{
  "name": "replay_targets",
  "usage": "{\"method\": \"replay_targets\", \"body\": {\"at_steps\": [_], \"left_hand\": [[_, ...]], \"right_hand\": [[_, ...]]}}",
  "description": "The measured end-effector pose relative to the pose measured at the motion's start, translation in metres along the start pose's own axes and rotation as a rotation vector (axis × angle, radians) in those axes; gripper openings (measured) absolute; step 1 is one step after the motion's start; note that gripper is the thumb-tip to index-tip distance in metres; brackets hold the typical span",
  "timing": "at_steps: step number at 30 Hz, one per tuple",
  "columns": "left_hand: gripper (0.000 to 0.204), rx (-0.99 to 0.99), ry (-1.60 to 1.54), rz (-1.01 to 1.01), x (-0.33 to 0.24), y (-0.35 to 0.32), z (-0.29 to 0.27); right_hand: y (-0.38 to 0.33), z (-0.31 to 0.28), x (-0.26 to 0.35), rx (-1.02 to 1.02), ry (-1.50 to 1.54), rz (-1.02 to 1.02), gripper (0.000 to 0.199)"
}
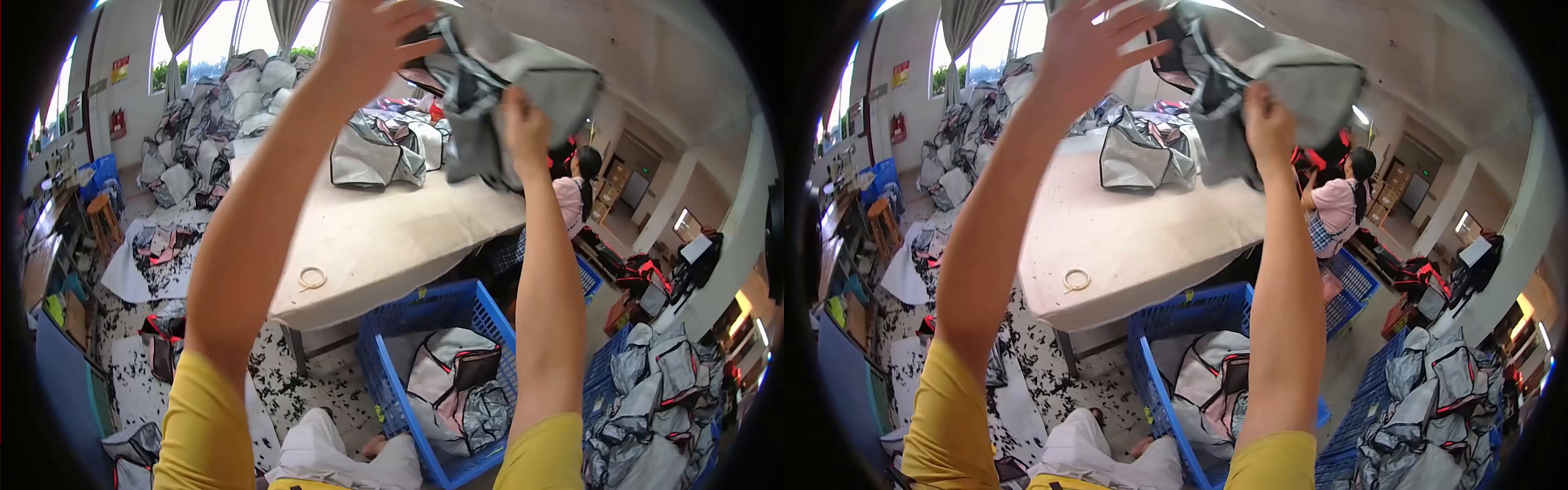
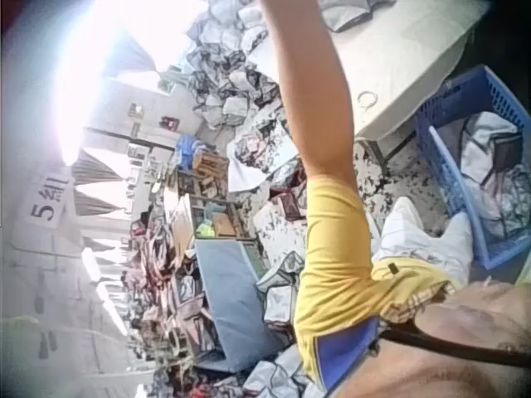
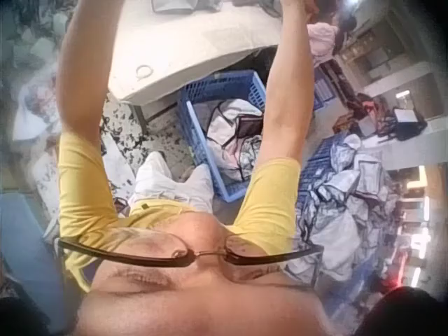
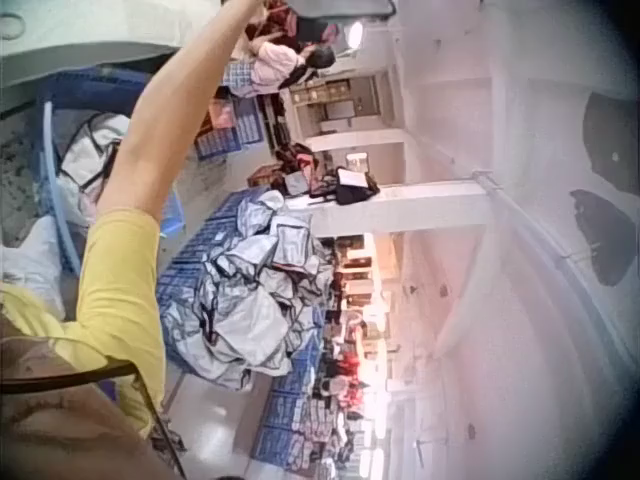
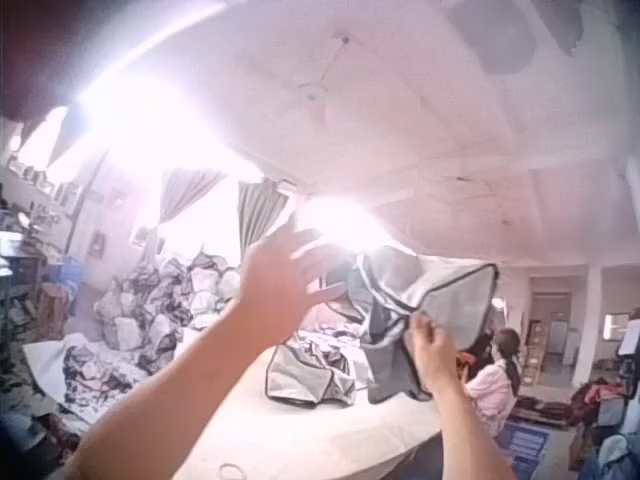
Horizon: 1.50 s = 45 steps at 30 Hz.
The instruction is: Inspecting, folding, and packing insulated bags into a crate.
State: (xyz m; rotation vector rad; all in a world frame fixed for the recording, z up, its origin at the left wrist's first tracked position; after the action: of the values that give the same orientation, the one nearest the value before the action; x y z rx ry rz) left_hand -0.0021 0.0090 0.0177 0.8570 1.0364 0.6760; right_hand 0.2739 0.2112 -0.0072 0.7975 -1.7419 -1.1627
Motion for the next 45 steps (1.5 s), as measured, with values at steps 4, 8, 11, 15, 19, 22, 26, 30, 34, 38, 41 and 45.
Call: {"method": "replay_targets", "body": {"at_steps": [4,8,11,15,19,22,26,30,34,38,41,45], "left_hand": [[0.054,-0.097,0.038,-0.131,0.034,-0.057,-0.038],[0.054,-0.188,0.147,-0.320,0.097,-0.175,-0.104],[0.054,-0.214,0.404,-0.831,0.146,-0.288,-0.095],[0.034,-0.137,0.371,-1.237,0.191,-0.497,-0.116],[0.034,-0.384,0.327,-1.736,0.184,-0.639,-0.092],[0.033,-0.393,0.362,-1.865,0.173,-0.722,-0.097],[0.028,-0.470,0.442,-1.794,0.198,-0.720,-0.091],[0.030,-0.430,0.459,-1.894,0.222,-0.719,-0.099],[0.030,-0.413,0.496,-1.964,0.221,-0.715,-0.089],[0.030,-0.293,0.600,-1.965,0.225,-0.717,-0.079],[0.031,-0.318,0.634,-2.010,0.217,-0.711,-0.080],[0.032,-0.475,0.606,-1.931,0.226,-0.708,-0.079]], "right_hand": [[-0.035,-0.010,-0.004,0.125,-0.052,0.044,0.050],[-0.218,-0.012,-0.003,0.274,-0.054,0.279,0.039],[-0.417,-0.054,0.001,0.446,-0.058,0.619,0.040],[-0.638,-0.129,0.066,0.389,-0.048,1.099,0.029],[-0.759,-0.233,0.125,0.133,-0.213,1.471,0.030],[-0.717,-0.283,0.135,0.091,-0.505,1.376,0.036],[-0.703,-0.327,0.109,-0.291,-0.562,1.583,0.035],[-0.753,-0.291,0.017,-0.101,-0.454,1.549,0.035],[-0.793,-0.209,-0.095,0.363,-0.382,1.541,0.034],[-0.859,-0.149,-0.204,0.466,-0.387,1.410,0.044],[-0.869,-0.105,-0.252,0.780,-0.465,1.599,0.053],[-0.878,-0.065,-0.239,0.887,-0.065,1.325,0.067]]}}
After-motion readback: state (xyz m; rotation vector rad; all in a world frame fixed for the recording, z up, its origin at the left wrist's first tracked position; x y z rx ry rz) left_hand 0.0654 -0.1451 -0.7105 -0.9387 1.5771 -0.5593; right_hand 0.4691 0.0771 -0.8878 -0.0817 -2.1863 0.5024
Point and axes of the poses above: each hand's wrist, its own y-axis towards the middle knuckle, its own z-axis out of the palm, x = y × z, the point moved 2 cm from there along y, towards the middle knuckle, and after that the axes turned 4 degrees about -z, right-handed, at the moved point
